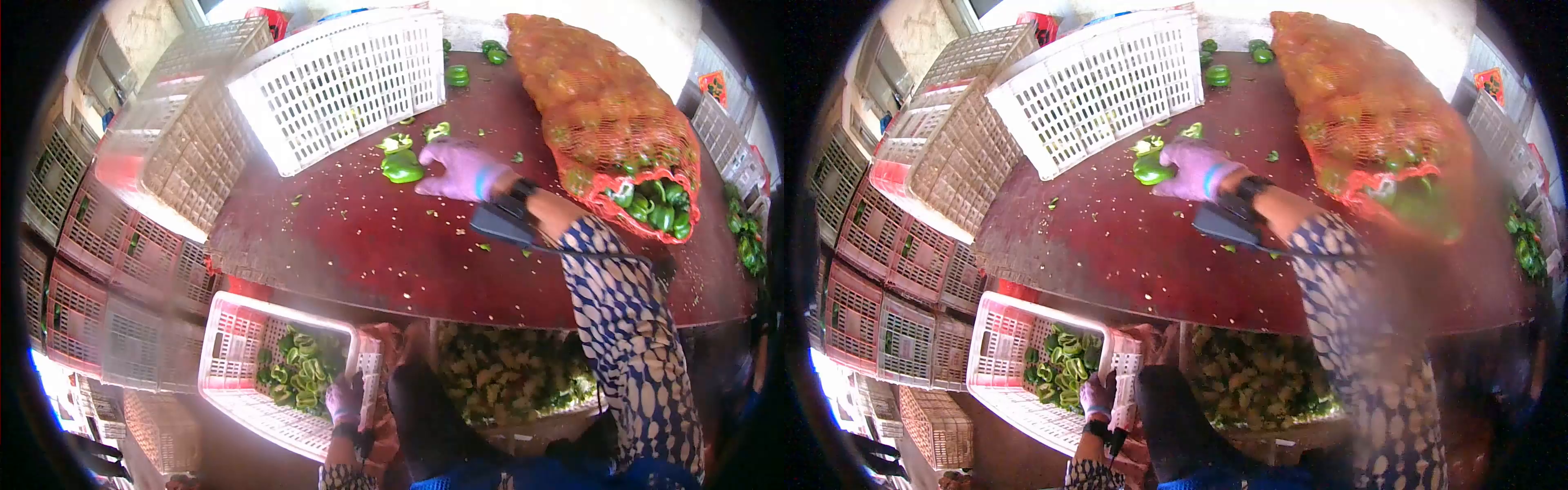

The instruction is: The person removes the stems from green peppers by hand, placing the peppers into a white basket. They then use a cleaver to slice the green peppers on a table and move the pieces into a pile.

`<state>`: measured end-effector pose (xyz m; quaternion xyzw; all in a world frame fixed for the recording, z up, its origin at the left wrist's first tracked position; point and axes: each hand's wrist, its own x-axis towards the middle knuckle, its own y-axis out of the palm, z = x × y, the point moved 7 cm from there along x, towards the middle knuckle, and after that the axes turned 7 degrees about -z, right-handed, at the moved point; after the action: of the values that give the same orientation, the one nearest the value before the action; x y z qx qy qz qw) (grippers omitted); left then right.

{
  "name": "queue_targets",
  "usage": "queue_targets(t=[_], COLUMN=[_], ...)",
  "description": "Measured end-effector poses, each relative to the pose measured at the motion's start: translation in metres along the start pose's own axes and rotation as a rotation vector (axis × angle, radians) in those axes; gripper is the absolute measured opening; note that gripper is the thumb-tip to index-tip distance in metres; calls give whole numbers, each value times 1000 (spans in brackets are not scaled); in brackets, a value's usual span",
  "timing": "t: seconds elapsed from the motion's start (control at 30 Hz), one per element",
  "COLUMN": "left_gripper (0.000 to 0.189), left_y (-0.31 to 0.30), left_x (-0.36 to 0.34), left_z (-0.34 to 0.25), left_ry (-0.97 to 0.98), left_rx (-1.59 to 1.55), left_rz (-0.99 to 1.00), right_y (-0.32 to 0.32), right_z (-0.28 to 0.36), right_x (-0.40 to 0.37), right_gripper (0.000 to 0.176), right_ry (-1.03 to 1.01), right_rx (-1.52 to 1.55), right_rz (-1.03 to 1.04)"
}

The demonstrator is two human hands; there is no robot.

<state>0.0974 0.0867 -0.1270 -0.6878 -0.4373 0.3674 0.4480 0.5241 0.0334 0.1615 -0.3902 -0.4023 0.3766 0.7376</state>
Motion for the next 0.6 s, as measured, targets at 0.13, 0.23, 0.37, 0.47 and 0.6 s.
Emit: queue_targets(t=[0.13, 0.23, 0.37, 0.47, 0.6], left_gripper=[45, 34, 43, 42, 31], left_y=[6, 11, 0, 5, 7], left_x=[4, 4, 3, 1, 3], left_z=[6, 14, -1, 3, 8], left_ry=[0, 32, -89, -88, -2], left_rx=[-60, -114, -94, -107, -98], left_rz=[6, -131, 87, 53, -82], right_y=[61, 102, 130, 133, 119], right_z=[-18, -37, -45, -48, -29], right_x=[95, 133, 141, 136, 76], right_gripper=[76, 85, 76, 54, 33], right_ry=[-4, 94, 224, 221, 13], right_rx=[-115, -142, -160, -179, -296], right_rz=[21, 59, 136, 165, 8])
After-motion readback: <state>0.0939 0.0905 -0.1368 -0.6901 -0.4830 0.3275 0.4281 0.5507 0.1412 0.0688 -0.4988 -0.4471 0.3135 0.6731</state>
